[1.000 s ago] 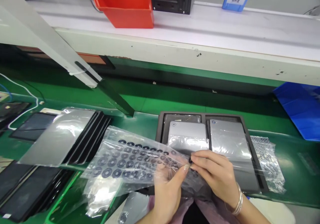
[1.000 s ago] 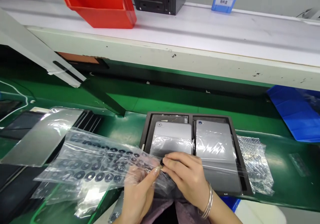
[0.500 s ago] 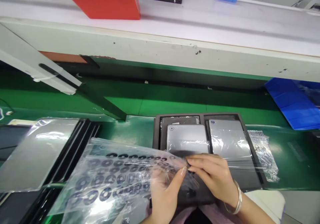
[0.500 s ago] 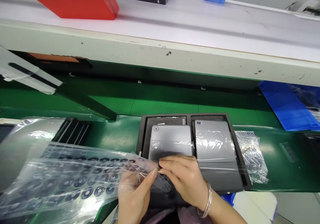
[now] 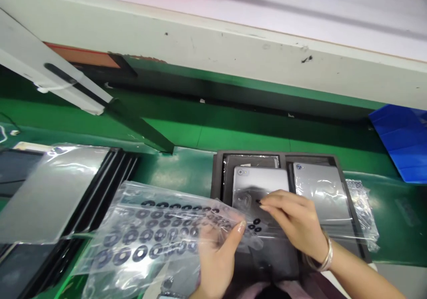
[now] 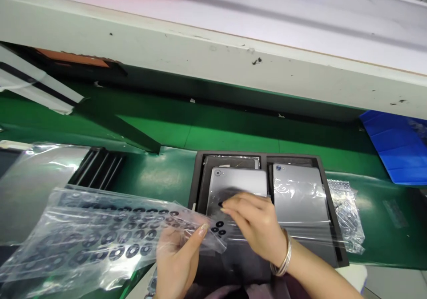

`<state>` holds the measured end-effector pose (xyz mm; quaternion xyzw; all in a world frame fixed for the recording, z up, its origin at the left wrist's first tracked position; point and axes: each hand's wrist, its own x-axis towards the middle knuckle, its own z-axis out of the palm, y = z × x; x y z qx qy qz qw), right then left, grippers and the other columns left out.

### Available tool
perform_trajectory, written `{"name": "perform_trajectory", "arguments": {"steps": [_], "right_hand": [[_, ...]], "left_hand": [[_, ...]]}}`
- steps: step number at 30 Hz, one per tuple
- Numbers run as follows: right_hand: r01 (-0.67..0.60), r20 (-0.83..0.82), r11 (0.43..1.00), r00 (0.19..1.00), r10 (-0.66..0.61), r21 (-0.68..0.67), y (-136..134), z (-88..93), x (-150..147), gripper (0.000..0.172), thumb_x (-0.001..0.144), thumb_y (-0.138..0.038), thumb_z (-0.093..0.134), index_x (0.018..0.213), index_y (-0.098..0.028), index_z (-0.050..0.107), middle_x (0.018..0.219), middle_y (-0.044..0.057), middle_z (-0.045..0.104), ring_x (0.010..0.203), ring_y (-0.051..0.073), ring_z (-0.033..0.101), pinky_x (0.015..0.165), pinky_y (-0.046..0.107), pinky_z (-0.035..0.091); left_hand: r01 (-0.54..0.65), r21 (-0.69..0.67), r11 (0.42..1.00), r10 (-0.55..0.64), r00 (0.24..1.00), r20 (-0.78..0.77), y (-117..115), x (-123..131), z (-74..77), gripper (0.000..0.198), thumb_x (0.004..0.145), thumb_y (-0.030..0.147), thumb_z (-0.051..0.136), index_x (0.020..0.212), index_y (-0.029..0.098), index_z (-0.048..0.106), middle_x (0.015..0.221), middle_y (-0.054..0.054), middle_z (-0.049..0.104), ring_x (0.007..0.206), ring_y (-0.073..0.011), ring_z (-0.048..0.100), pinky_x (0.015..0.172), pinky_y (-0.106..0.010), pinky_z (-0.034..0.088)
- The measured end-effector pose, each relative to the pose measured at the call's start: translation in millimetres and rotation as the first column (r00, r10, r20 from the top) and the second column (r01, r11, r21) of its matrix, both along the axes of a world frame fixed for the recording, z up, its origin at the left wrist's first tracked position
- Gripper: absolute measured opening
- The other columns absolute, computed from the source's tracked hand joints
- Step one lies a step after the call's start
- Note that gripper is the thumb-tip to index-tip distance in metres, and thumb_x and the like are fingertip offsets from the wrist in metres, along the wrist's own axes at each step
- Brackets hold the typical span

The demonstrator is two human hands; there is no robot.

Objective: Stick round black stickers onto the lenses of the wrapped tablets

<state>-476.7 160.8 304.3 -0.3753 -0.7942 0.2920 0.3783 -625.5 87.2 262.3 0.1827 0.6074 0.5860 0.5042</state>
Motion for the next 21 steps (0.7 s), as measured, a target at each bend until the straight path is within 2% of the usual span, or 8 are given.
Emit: {"name": "perform_trajectory", "arguments": {"steps": [4, 7, 10, 13, 21], "right_hand": [[-0.099, 0.196, 0.985, 0.978, 0.07, 0.141, 34.5, -10.5, -5.7, 0.014, 0.088, -0.013, 0.052, 0.086, -0.014, 0.066, 0.081, 0.005, 0.07, 0.075, 0.012, 0.066, 0.068, 0.022, 0.054], [-0.207, 0.382, 0.931, 0.921, 0.081, 0.3, 54.7, -32.6, -11.1, 0.019, 0.09, -0.011, 0.049, 0.085, -0.014, 0.067, 0.084, 0.005, 0.071, 0.074, 0.013, 0.066, 0.067, 0.024, 0.052], [-0.261, 0.479, 0.875, 0.877, 0.037, 0.409, 65.1, -53.3, -15.0, 0.021, 0.091, -0.012, 0.047, 0.085, -0.014, 0.067, 0.083, 0.004, 0.072, 0.069, 0.013, 0.065, 0.061, 0.024, 0.05], [-0.279, 0.506, 0.853, 0.862, 0.021, 0.44, 69.2, -62.8, -17.2, 0.021, 0.091, -0.012, 0.047, 0.085, -0.014, 0.067, 0.084, 0.004, 0.072, 0.066, 0.012, 0.063, 0.061, 0.024, 0.048], [-0.323, 0.556, 0.835, 0.831, 0.025, 0.445, 71.3, -64.7, -20.4, 0.021, 0.09, -0.01, 0.047, 0.086, -0.014, 0.067, 0.085, 0.005, 0.072, 0.064, 0.011, 0.061, 0.058, 0.025, 0.047]], "left_hand": [[-0.057, -0.007, 0.998, 0.057, 0.995, 0.084, 2.4, -9.9, -7.4, 0.017, 0.065, 0.027, 0.077, 0.073, 0.015, 0.068, 0.072, -0.002, 0.071, 0.068, -0.0157, 0.065, 0.071, -0.025, 0.054], [-0.097, -0.013, 0.995, 0.098, 0.99, 0.103, 2.3, -16.2, -13.5, 0.015, 0.065, 0.025, 0.078, 0.072, 0.016, 0.069, 0.071, -0.001, 0.071, 0.067, -0.0142, 0.066, 0.07, -0.022, 0.054], [-0.097, -0.022, 0.995, 0.099, 0.989, 0.108, 0.9, -21.6, -18.1, 0.013, 0.066, 0.024, 0.077, 0.074, 0.017, 0.07, 0.072, 0.0, 0.072, 0.068, -0.0141, 0.066, 0.069, -0.021, 0.054], [-0.089, -0.022, 0.996, 0.091, 0.991, 0.097, -0.5, -26.4, -22.2, 0.011, 0.069, 0.023, 0.075, 0.076, 0.017, 0.07, 0.074, 0.0, 0.072, 0.068, -0.0143, 0.066, 0.068, -0.021, 0.054], [-0.082, -0.083, 0.993, 0.09, 0.992, 0.089, 1.6, -29.2, -26.8, 0.015, 0.066, 0.028, 0.077, 0.074, 0.016, 0.071, 0.072, -0.002, 0.072, 0.066, -0.0169, 0.067, 0.067, -0.022, 0.056]]}}
